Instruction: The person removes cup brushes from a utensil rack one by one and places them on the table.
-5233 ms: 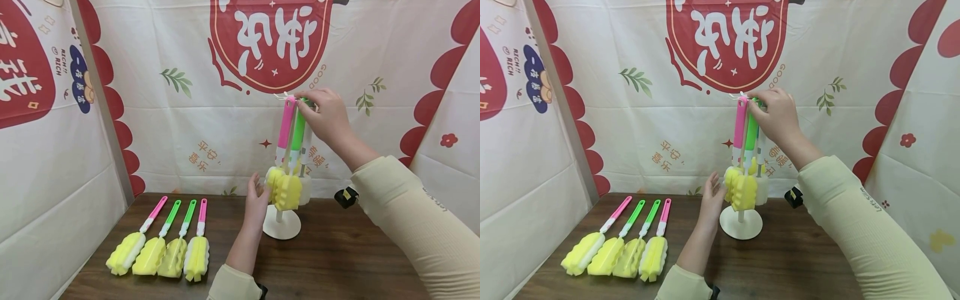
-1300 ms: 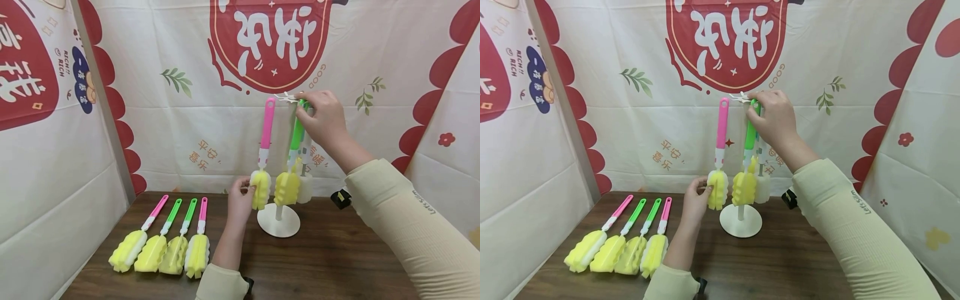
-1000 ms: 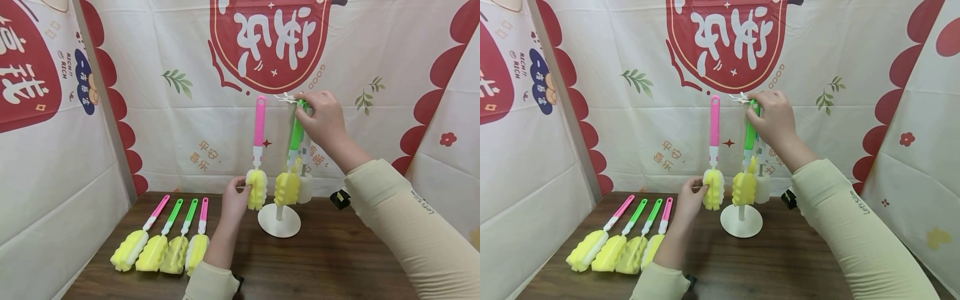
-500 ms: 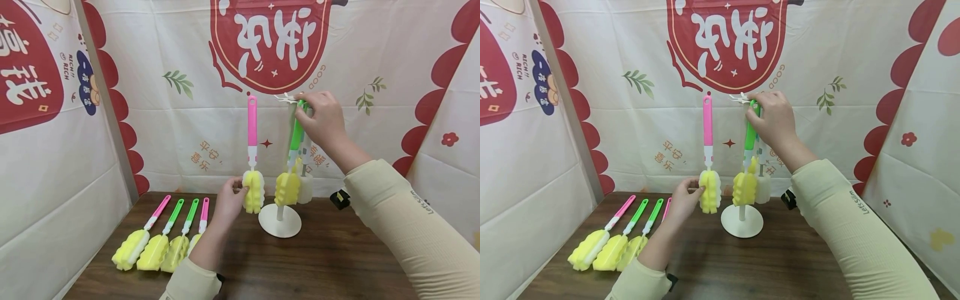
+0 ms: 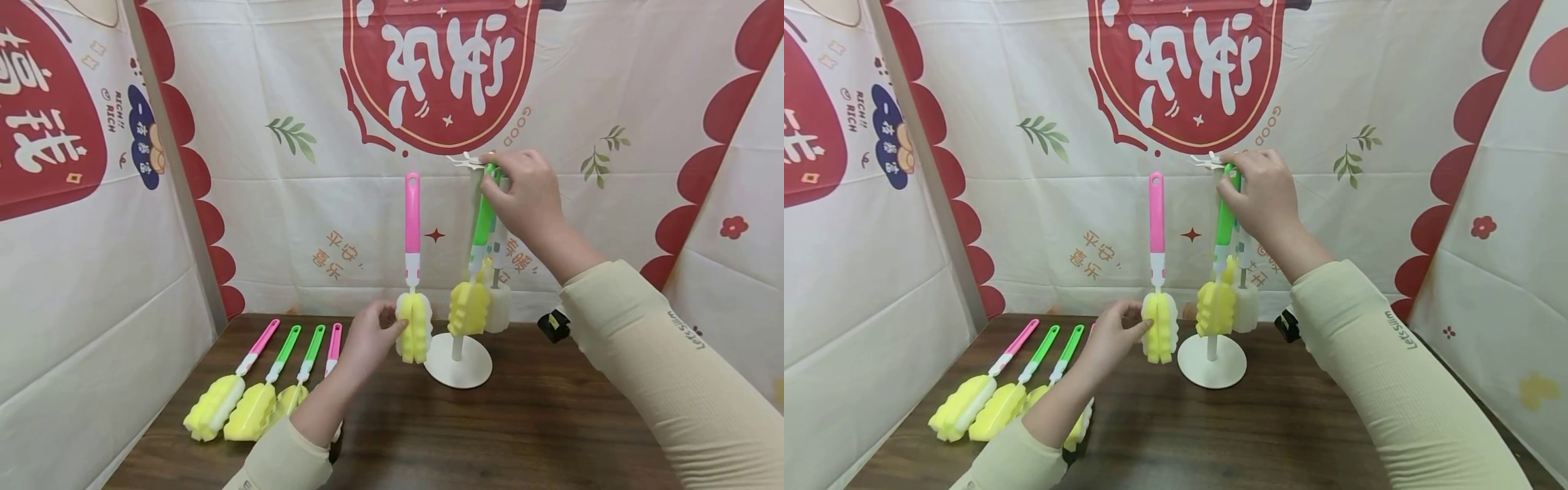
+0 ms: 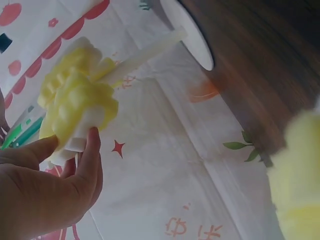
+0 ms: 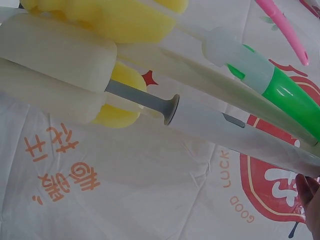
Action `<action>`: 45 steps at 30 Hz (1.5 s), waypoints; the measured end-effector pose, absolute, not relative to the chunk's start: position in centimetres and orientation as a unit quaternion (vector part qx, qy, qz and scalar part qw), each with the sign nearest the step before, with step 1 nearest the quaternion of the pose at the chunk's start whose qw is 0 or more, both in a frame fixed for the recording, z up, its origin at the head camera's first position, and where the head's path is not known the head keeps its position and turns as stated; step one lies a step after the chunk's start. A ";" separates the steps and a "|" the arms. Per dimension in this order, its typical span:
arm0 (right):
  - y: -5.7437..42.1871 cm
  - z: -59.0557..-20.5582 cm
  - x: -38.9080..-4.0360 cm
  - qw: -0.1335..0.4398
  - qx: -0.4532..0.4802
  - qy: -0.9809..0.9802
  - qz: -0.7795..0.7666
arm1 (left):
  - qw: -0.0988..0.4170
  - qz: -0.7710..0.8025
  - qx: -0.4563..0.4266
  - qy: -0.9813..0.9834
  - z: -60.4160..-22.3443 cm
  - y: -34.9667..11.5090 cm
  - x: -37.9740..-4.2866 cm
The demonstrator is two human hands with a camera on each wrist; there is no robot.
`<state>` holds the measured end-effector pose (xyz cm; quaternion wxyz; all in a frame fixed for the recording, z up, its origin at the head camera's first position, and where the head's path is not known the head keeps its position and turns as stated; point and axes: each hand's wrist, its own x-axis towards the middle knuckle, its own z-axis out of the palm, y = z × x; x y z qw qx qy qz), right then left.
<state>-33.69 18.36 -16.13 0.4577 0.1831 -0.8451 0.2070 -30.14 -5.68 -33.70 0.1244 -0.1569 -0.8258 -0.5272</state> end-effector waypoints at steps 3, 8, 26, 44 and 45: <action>18.3 -16.1 -33.7 0.458 0.183 -0.845 0.205 | 0.109 -0.524 -0.151 -0.831 -33.8 -6.0 -29.8; 18.2 -16.1 -33.7 0.454 0.179 -0.848 0.205 | 0.075 -0.530 -0.140 -0.833 -34.1 -6.5 -29.4; 18.3 -16.2 -33.6 0.457 0.175 -0.847 0.206 | -0.009 -0.525 -0.120 -0.843 -35.8 -9.1 -28.4; 18.3 -16.2 -33.7 0.459 0.177 -0.845 0.208 | -0.052 -0.521 -0.087 -0.848 -37.0 -11.1 -27.8; 18.3 -16.2 -33.7 0.459 0.178 -0.845 0.208 | -0.055 -0.517 -0.085 -0.850 -37.1 -11.1 -27.8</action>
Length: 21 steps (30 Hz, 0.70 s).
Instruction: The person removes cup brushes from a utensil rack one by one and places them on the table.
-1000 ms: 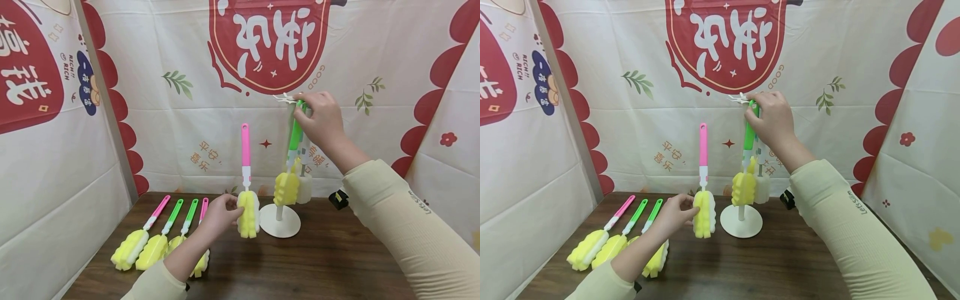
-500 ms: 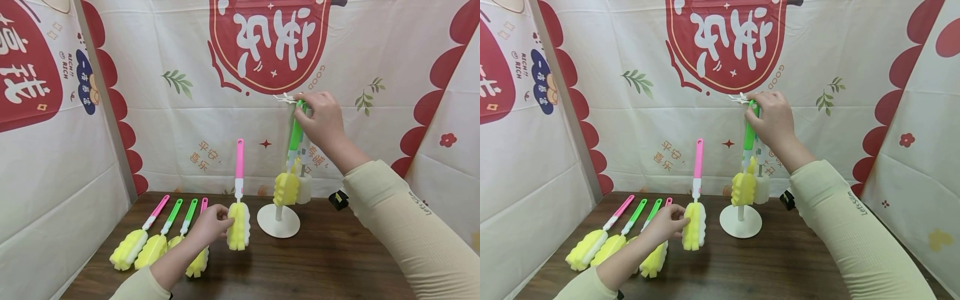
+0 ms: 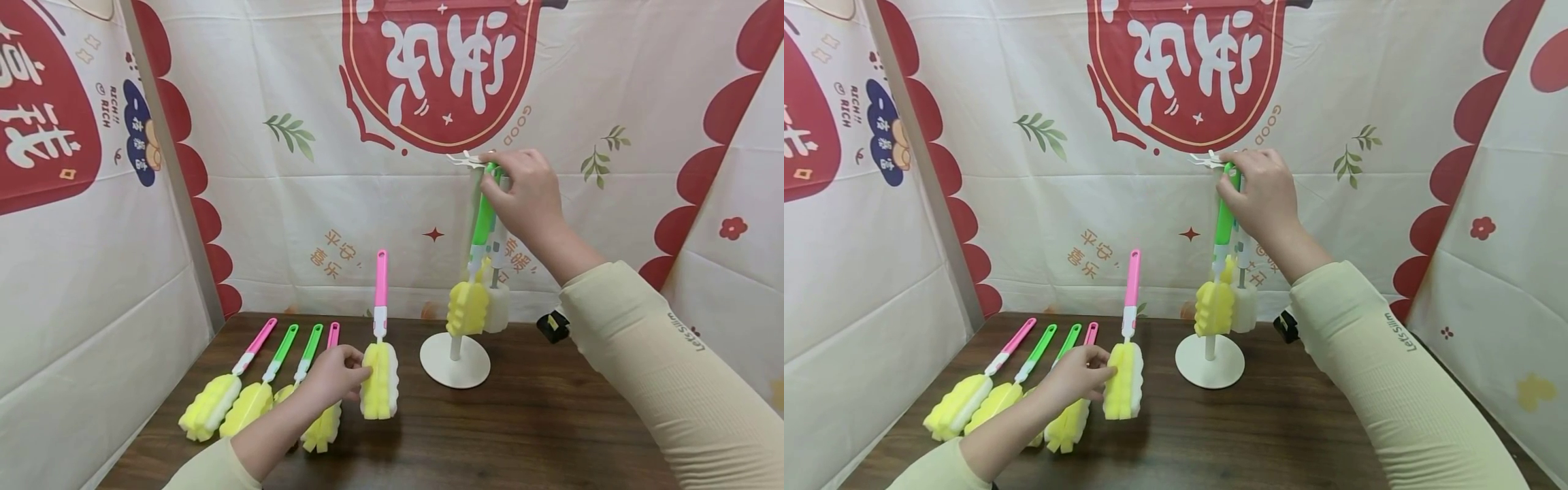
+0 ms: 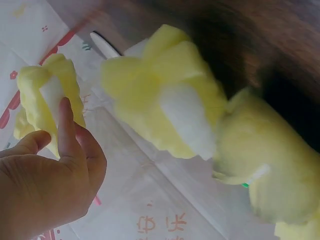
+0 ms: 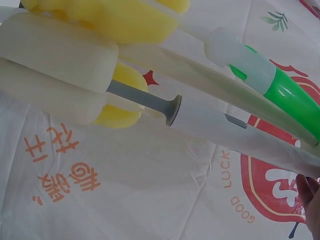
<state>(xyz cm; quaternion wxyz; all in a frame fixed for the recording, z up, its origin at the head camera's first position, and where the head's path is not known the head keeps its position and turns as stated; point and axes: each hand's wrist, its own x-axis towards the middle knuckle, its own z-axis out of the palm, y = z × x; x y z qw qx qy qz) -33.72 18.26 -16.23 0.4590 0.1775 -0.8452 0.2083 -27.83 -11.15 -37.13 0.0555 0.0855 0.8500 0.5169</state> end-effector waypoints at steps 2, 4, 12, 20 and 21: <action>18.2 -16.2 -33.7 0.458 0.177 -0.846 0.208 | 0.064 0.510 0.082 0.854 -37.3 -11.3 -27.8; 18.2 -16.3 -33.7 0.458 0.178 -0.846 0.207 | 0.069 0.504 0.083 0.857 -37.4 -11.5 -27.7; 18.3 -16.3 -33.7 0.458 0.172 -0.847 0.208 | 0.094 0.490 0.073 0.863 -37.8 -12.1 -27.6; 18.3 -16.3 -33.7 0.455 0.172 -0.848 0.209 | 0.110 0.452 0.073 0.882 -38.2 -12.3 -27.8; 18.3 -16.3 -33.7 0.455 0.172 -0.848 0.209 | 0.109 0.446 0.073 0.885 -38.3 -12.3 -27.8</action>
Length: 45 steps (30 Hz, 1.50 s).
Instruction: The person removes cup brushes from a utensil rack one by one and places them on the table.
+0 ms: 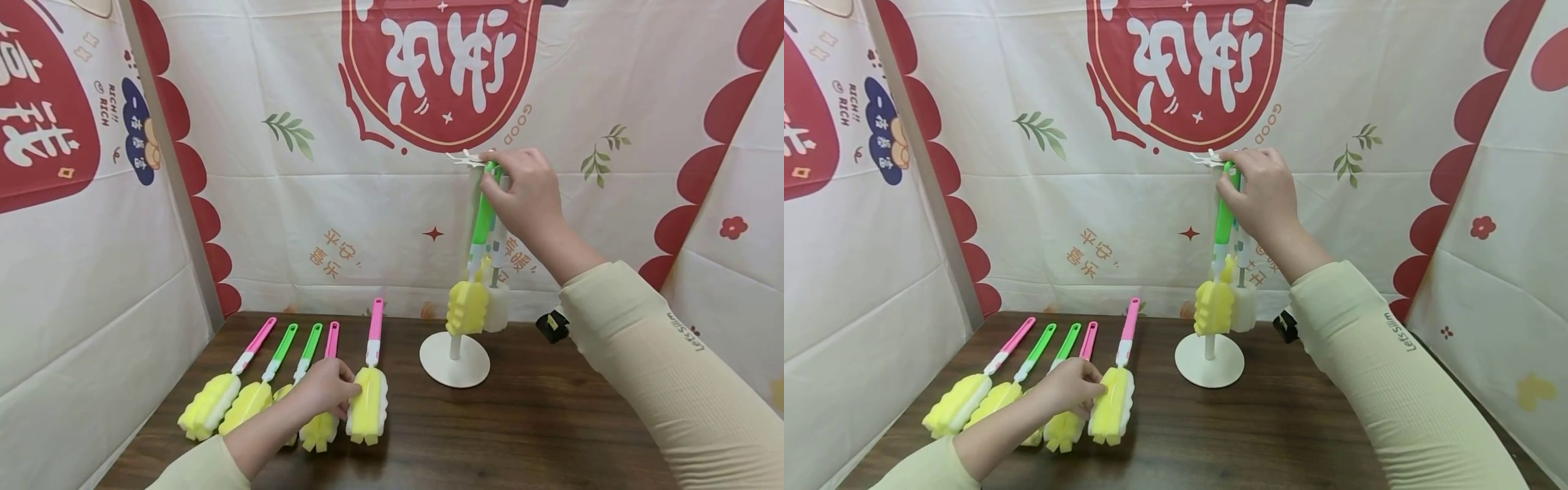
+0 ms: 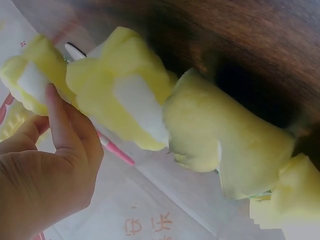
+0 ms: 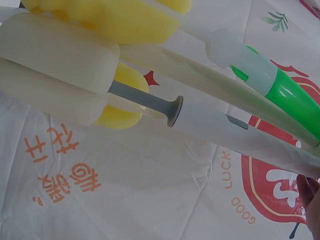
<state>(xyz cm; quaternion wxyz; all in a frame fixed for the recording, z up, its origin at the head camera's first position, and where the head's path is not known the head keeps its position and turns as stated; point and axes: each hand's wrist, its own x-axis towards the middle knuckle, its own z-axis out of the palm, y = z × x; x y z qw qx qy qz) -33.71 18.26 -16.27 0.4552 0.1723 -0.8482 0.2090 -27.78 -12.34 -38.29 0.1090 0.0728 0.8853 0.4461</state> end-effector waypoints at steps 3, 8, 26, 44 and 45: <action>18.2 -16.3 -33.7 0.455 0.172 -0.848 0.210 | 0.111 0.428 0.069 0.894 -38.4 -12.4 -27.9; 18.2 -16.2 -33.7 0.453 0.171 -0.849 0.212 | 0.114 0.407 0.063 0.904 -38.6 -12.5 -28.0; 18.2 -16.3 -33.9 0.457 0.172 -0.846 0.214 | 0.107 0.357 0.080 0.925 -40.0 -12.6 -28.5; 18.3 -16.3 -33.7 0.455 0.166 -0.848 0.215 | 0.079 0.289 0.103 0.948 -40.3 -11.8 -28.5; 18.3 -16.3 -33.7 0.455 0.167 -0.848 0.215 | 0.078 0.283 0.102 0.950 -40.2 -11.7 -28.5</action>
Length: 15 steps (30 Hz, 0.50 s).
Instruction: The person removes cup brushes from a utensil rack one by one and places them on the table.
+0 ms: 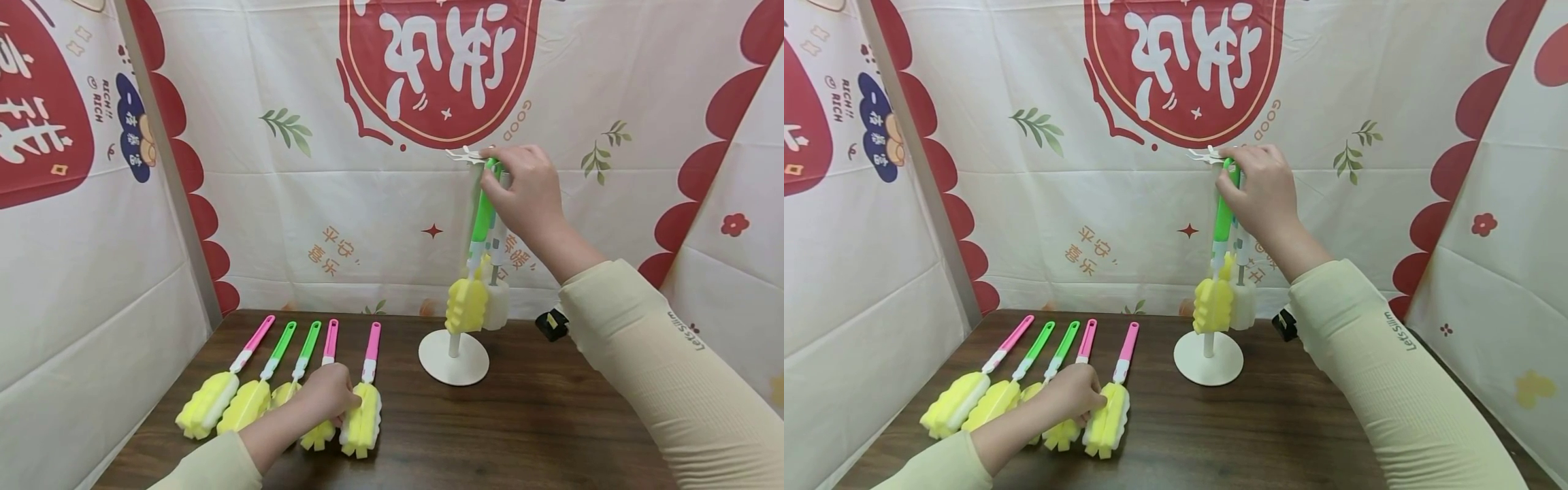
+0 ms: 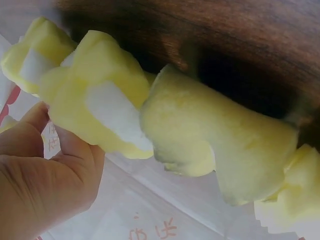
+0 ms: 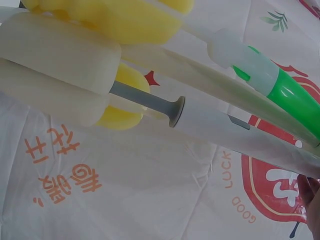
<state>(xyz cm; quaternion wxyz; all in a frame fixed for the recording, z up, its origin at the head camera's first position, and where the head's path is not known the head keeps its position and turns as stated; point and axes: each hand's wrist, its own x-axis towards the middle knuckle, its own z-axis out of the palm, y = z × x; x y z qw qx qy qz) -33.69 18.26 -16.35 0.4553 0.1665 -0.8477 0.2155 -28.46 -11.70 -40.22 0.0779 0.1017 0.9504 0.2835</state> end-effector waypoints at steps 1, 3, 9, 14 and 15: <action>18.3 -16.3 -33.7 0.455 0.167 -0.847 0.216 | 0.076 0.275 0.101 0.953 -40.2 -11.6 -28.5; 18.3 -16.3 -33.7 0.456 0.167 -0.847 0.216 | 0.068 0.252 0.101 0.960 -40.1 -11.6 -28.5; 18.3 -16.3 -33.6 0.453 0.167 -0.849 0.215 | 0.044 0.164 0.096 0.981 -40.0 -11.5 -28.5; 18.3 -16.3 -33.7 0.454 0.170 -0.848 0.214 | 0.049 0.140 0.091 0.985 -39.7 -11.5 -28.5; 18.3 -16.3 -33.7 0.455 0.171 -0.847 0.214 | 0.049 0.138 0.091 0.985 -39.7 -11.6 -28.4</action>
